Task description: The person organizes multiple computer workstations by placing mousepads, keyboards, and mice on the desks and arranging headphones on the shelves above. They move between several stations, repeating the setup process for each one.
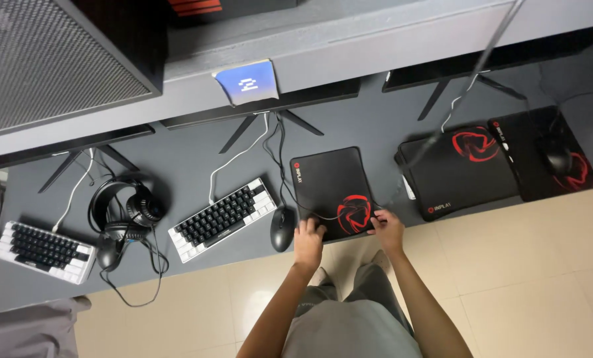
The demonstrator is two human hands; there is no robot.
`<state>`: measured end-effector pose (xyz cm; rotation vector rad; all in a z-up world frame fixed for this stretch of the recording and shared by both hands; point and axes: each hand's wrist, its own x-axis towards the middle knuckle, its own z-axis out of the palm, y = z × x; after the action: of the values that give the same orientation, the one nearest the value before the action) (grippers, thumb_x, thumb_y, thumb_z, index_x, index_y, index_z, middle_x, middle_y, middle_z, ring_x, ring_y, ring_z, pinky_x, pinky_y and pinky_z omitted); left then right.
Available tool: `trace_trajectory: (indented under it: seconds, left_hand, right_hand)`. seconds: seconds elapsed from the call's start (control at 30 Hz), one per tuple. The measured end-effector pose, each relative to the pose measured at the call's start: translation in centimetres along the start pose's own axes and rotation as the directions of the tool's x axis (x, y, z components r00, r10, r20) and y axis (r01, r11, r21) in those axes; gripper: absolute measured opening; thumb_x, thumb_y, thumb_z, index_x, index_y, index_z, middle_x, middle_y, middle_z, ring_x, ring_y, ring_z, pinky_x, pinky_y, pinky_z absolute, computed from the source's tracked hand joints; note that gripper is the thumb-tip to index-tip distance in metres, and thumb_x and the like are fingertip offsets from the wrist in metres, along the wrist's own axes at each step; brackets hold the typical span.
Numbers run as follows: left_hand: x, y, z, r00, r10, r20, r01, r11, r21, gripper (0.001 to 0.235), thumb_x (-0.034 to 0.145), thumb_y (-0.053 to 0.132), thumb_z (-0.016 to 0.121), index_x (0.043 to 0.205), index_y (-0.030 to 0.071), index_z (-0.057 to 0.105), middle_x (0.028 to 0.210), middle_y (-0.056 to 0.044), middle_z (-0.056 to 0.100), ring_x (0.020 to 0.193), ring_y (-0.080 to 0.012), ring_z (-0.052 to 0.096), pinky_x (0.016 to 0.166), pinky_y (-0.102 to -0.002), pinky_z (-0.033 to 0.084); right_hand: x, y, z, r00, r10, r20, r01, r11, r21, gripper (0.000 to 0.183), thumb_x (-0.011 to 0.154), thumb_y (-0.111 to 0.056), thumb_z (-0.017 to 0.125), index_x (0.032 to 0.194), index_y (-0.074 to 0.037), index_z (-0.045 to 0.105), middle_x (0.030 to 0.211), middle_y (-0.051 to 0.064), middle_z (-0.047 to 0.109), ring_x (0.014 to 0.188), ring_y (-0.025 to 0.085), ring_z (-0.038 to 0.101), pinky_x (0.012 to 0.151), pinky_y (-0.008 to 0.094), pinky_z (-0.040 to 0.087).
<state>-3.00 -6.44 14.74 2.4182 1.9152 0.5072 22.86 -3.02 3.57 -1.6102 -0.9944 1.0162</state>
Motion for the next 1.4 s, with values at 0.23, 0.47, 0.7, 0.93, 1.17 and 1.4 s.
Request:
trace_trajectory:
  seconds: [0.23,0.47,0.7,0.93,1.17,1.4]
  left_hand:
    - [-1.3,-1.2,2.8,0.981,0.065,0.184,-0.010,0.959,-0.285,0.023,0.077,0.013,0.079,0.099,0.018,0.075,0.104,-0.001,0.067,0.107,-0.0250,0.060,0.090,-0.040,0.052]
    - [-1.5,-1.8,5.5,0.977,0.039,0.207,0.033,0.943,-0.331,0.009,0.079,0.013,0.076,0.088,0.014,0.074,0.099,-0.005,0.069,0.104,-0.0272,0.065,0.086,-0.039,0.056]
    - [-1.5,-1.8,9.0,0.964,0.051,0.261,-0.011,0.988,-0.152,0.009,0.083,0.013,0.066,0.086,0.006,0.070,0.101,-0.011,0.070,0.106,-0.0300,0.065,0.084,-0.042,0.058]
    - [-1.6,-1.2,7.3,0.957,0.130,0.259,-0.106,0.989,-0.103,0.009,0.081,0.013,0.066,0.086,0.005,0.068,0.099,-0.012,0.069,0.101,-0.0285,0.065,0.081,-0.040,0.057]
    - [-1.5,-0.7,4.0,0.977,0.154,0.151,-0.115,0.963,-0.242,0.015,0.076,0.014,0.074,0.085,0.007,0.065,0.098,-0.010,0.067,0.102,-0.0292,0.063,0.083,-0.040,0.055]
    - [-1.0,-1.3,3.3,0.971,0.110,0.213,-0.013,0.911,-0.412,0.015,0.079,0.013,0.080,0.086,0.013,0.066,0.096,-0.004,0.064,0.103,-0.0256,0.062,0.083,-0.041,0.054]
  right_hand:
    - [-1.3,-1.9,-0.7,1.000,0.018,-0.018,-0.020,0.990,-0.142,0.023,0.087,-0.001,0.078,0.110,-0.002,0.074,0.092,0.006,0.071,0.072,0.014,0.068,0.057,0.030,0.061]
    - [-2.3,-1.9,-1.8,0.987,-0.157,-0.019,0.149,0.965,-0.217,0.029,0.084,-0.001,0.079,0.111,-0.003,0.067,0.086,0.007,0.072,0.072,0.012,0.069,0.066,0.028,0.058]
    - [-2.5,-2.2,-1.9,0.997,-0.073,-0.010,0.071,0.987,-0.147,0.021,0.086,0.002,0.076,0.105,-0.002,0.069,0.086,0.008,0.072,0.074,0.011,0.070,0.066,0.028,0.063]
    - [-2.7,-2.4,-2.3,0.999,-0.047,-0.017,0.043,0.983,-0.181,0.020,0.086,0.001,0.076,0.105,-0.003,0.069,0.086,0.007,0.073,0.072,0.011,0.071,0.066,0.027,0.061]
    - [-3.2,-3.7,-2.3,0.988,-0.153,-0.019,0.138,0.935,-0.326,0.022,0.083,-0.001,0.079,0.103,-0.003,0.071,0.086,0.007,0.073,0.071,0.014,0.069,0.067,0.029,0.059]
    - [-3.4,-4.4,-2.2,0.983,-0.184,-0.014,0.167,0.918,-0.359,0.022,0.082,0.002,0.077,0.102,-0.003,0.071,0.085,0.009,0.072,0.071,0.017,0.070,0.066,0.030,0.058]
